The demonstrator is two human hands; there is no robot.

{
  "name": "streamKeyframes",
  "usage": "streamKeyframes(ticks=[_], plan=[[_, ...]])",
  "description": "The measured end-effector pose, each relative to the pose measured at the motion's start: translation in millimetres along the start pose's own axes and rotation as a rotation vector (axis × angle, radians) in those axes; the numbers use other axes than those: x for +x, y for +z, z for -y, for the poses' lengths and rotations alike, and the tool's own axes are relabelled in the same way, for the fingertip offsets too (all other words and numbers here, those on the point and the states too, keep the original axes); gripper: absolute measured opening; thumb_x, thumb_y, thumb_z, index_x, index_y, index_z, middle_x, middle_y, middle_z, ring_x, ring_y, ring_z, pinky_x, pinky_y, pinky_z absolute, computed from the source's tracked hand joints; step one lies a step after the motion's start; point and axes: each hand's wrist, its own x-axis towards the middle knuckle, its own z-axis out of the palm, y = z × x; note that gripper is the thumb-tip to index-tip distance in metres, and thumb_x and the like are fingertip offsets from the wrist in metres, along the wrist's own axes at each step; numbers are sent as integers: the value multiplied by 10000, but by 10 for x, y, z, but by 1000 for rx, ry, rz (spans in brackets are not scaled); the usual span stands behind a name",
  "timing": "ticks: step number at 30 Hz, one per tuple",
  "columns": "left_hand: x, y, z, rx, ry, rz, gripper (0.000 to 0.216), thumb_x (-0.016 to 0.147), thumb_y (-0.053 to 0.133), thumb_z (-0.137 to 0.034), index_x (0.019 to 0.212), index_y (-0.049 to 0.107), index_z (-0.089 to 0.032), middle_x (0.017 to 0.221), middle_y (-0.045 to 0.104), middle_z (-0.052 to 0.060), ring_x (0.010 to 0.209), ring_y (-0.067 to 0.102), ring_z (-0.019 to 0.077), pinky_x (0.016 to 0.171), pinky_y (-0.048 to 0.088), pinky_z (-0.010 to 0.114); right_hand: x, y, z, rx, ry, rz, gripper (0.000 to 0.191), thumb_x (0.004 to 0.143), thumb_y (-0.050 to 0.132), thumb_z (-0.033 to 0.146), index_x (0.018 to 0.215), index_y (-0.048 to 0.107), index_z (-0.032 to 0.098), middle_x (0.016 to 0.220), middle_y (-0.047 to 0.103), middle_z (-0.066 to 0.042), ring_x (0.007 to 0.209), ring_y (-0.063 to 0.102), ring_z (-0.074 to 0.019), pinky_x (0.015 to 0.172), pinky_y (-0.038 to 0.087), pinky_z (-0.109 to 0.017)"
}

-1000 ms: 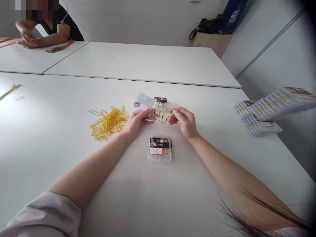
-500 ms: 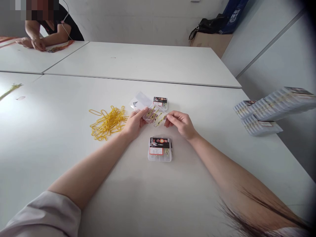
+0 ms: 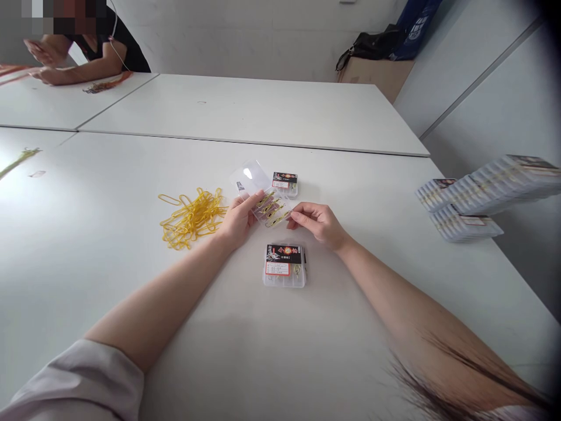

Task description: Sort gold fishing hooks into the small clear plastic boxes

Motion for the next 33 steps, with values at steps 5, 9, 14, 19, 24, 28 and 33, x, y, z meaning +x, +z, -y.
streamKeyframes(ticks=[5, 9, 14, 19, 24, 28, 33], plan=[[-19, -13, 11, 35, 17, 59, 330, 758, 811, -377, 969, 745, -132, 943, 781, 91, 893, 748, 246, 828, 589, 347, 3, -3, -6, -6, -3, 3, 304, 899, 679, 476, 816, 722, 187, 773, 737, -39, 768, 690, -172, 777, 557, -321], [-29, -12, 19, 66, 36, 67, 312, 759, 813, -364, 973, 756, -144, 955, 783, 83, 875, 746, 232, 828, 592, 347, -1, -2, 13, -8, -5, -1, 340, 884, 685, 517, 805, 720, 189, 768, 736, -42, 766, 694, -180, 777, 562, -328], [-33, -9, 21, 79, 33, 45, 323, 736, 826, -390, 938, 763, -146, 953, 784, 93, 896, 749, 257, 837, 590, 368, -1, -4, 22, -13, -6, 3, 348, 879, 687, 526, 808, 721, 186, 765, 738, -44, 767, 696, -182, 779, 563, -332], [-34, -10, 28, 84, 40, 42, 332, 734, 825, -403, 920, 754, -137, 923, 781, 94, 876, 746, 254, 799, 591, 352, 4, -5, 18, 0, -8, 3, 335, 876, 694, 513, 808, 722, 186, 767, 739, -44, 763, 696, -178, 773, 564, -328], [-25, 6, 23, 96, 52, 32, 342, 714, 833, -395, 920, 741, -138, 896, 782, 73, 838, 736, 221, 785, 580, 327, 6, 2, 26, 16, -8, 9, 327, 871, 702, 503, 795, 725, 185, 765, 735, -43, 758, 696, -176, 768, 570, -330], [-14, 11, 10, 72, 39, 23, 377, 672, 856, -402, 902, 734, -129, 864, 778, 72, 811, 734, 221, 763, 572, 323, 6, 10, 41, 29, -4, 15, 331, 858, 713, 505, 798, 725, 179, 759, 731, -43, 746, 693, -173, 761, 572, -329], [-4, -10, 2, 69, 9, 35, 421, 639, 872, -422, 897, 726, -122, 853, 776, 81, 840, 739, 248, 777, 565, 339, 4, 8, 29, 28, 1, 30, 300, 867, 708, 476, 827, 711, 179, 765, 722, -37, 770, 692, -171, 778, 572, -321]])
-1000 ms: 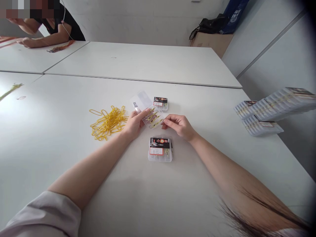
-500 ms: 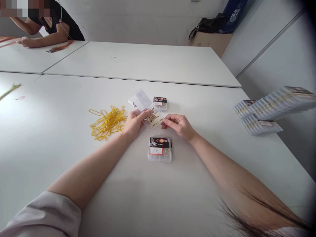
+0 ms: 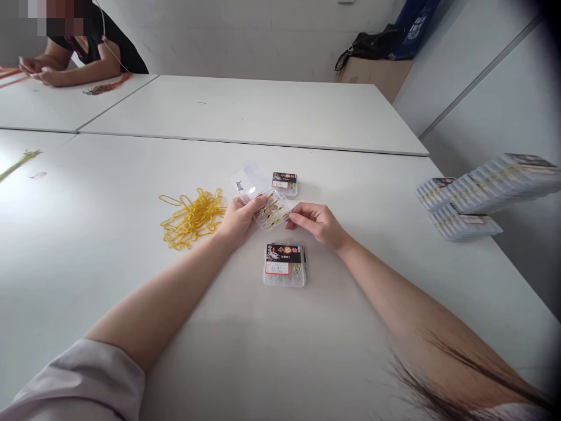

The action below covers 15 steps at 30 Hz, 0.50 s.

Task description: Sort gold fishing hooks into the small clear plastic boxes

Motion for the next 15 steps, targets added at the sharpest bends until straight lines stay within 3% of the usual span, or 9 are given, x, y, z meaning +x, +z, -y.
streamKeyframes(ticks=[6, 15], plan=[[15, -35, 22, 30, -2, 16, 421, 646, 866, -429, 892, 735, -113, 856, 775, 91, 812, 730, 243, 767, 557, 343, -5, 8, -14, 57, -7, 20, 254, 851, 723, 414, 967, 722, 188, 907, 737, -45, 820, 698, -167, 792, 573, -315], [7, -22, 9, 44, -28, 15, 380, 673, 853, -411, 871, 732, -110, 821, 758, 82, 747, 702, 205, 751, 562, 334, 4, -10, -30, -6, 8, 13, 221, 860, 691, 386, 843, 710, 167, 798, 730, -46, 780, 687, -168, 783, 558, -317]])
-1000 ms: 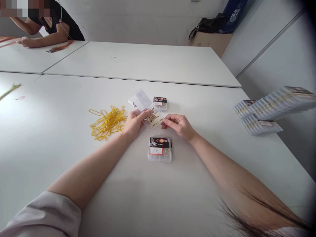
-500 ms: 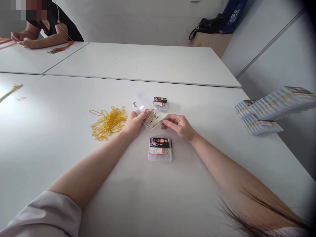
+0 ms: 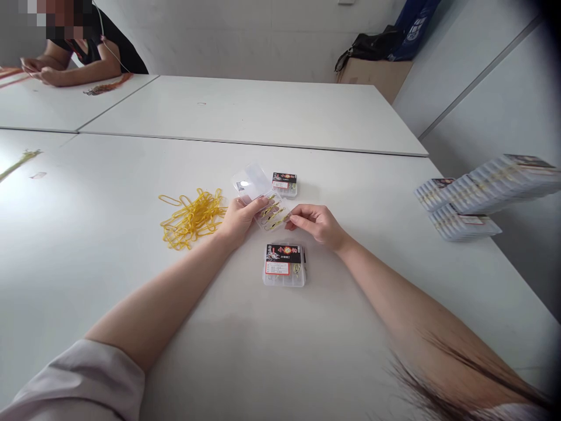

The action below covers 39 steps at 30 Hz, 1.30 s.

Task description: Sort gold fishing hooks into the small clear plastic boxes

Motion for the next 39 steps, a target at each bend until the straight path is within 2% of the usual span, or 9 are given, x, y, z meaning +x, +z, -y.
streamKeyframes(ticks=[6, 12, 17, 28, 39], plan=[[15, 10, -7, 12, -5, -11, 315, 732, 816, -385, 859, 719, -114, 840, 755, 76, 775, 703, 191, 776, 566, 315, 19, 17, 9, 12, 26, -76, 275, 813, 726, 440, 812, 712, 166, 766, 713, -40, 737, 674, -165, 752, 570, -323], [7, 2, -9, -16, 5, 47, 339, 741, 811, -357, 977, 718, -133, 937, 772, 81, 874, 730, 228, 825, 573, 343, 27, -4, -25, 0, 18, -112, 246, 833, 702, 418, 810, 709, 173, 751, 717, -34, 730, 671, -158, 755, 558, -313], [-13, 20, -9, -20, 18, 65, 362, 701, 845, -302, 996, 705, -147, 998, 773, 76, 894, 731, 220, 828, 575, 341, 22, 0, -24, -12, 24, -92, 213, 840, 683, 381, 817, 710, 171, 765, 720, -36, 742, 678, -158, 755, 562, -310], [-12, 1, 10, 92, 24, 42, 395, 675, 867, -386, 934, 719, -127, 879, 765, 73, 762, 709, 193, 757, 559, 324, 8, 12, 29, -60, 27, -68, 206, 827, 676, 371, 783, 691, 171, 751, 721, -39, 747, 693, -171, 761, 559, -315], [-7, -2, 19, 114, 43, 52, 395, 679, 869, -406, 927, 751, -123, 913, 771, 90, 769, 709, 198, 745, 558, 318, 3, 6, 2, -56, 17, -53, 207, 835, 686, 378, 791, 689, 175, 769, 722, -42, 764, 699, -179, 765, 558, -317]])
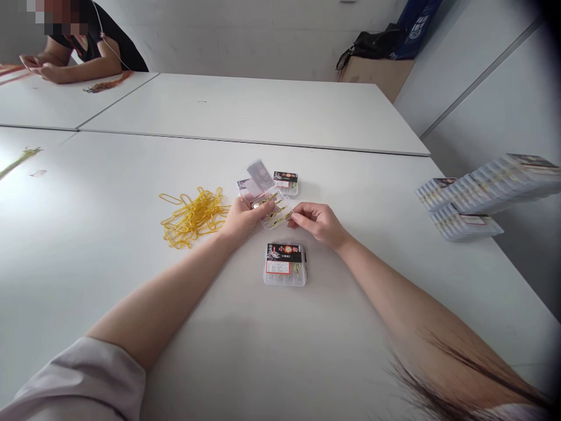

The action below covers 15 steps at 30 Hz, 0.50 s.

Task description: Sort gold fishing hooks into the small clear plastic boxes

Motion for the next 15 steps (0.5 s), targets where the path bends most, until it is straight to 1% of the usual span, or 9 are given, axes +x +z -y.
streamKeyframes(ticks=[5, 10, 15], plan=[[22, -5, 20, -9, -18, -13, 447, 658, 884, -396, 972, 748, -108, 905, 771, 99, 797, 720, 215, 771, 566, 336, -6, -8, -31, -11, -5, 15, 214, 841, 688, 387, 801, 689, 176, 790, 730, -45, 781, 706, -182, 765, 557, -312], [17, 2, 17, -16, -4, -14, 434, 672, 875, -387, 980, 734, -116, 938, 775, 96, 817, 726, 221, 793, 571, 343, 6, 0, -8, 5, -3, 13, 210, 841, 690, 377, 798, 695, 172, 782, 731, -44, 767, 702, -173, 764, 558, -308], [1, 8, -2, -115, 6, 10, 395, 725, 832, -341, 1039, 690, -150, 1007, 773, 86, 914, 736, 232, 854, 574, 353, 31, 6, -3, 42, 7, -18, 253, 827, 710, 422, 807, 711, 170, 754, 728, -40, 744, 693, -168, 764, 565, -316]])
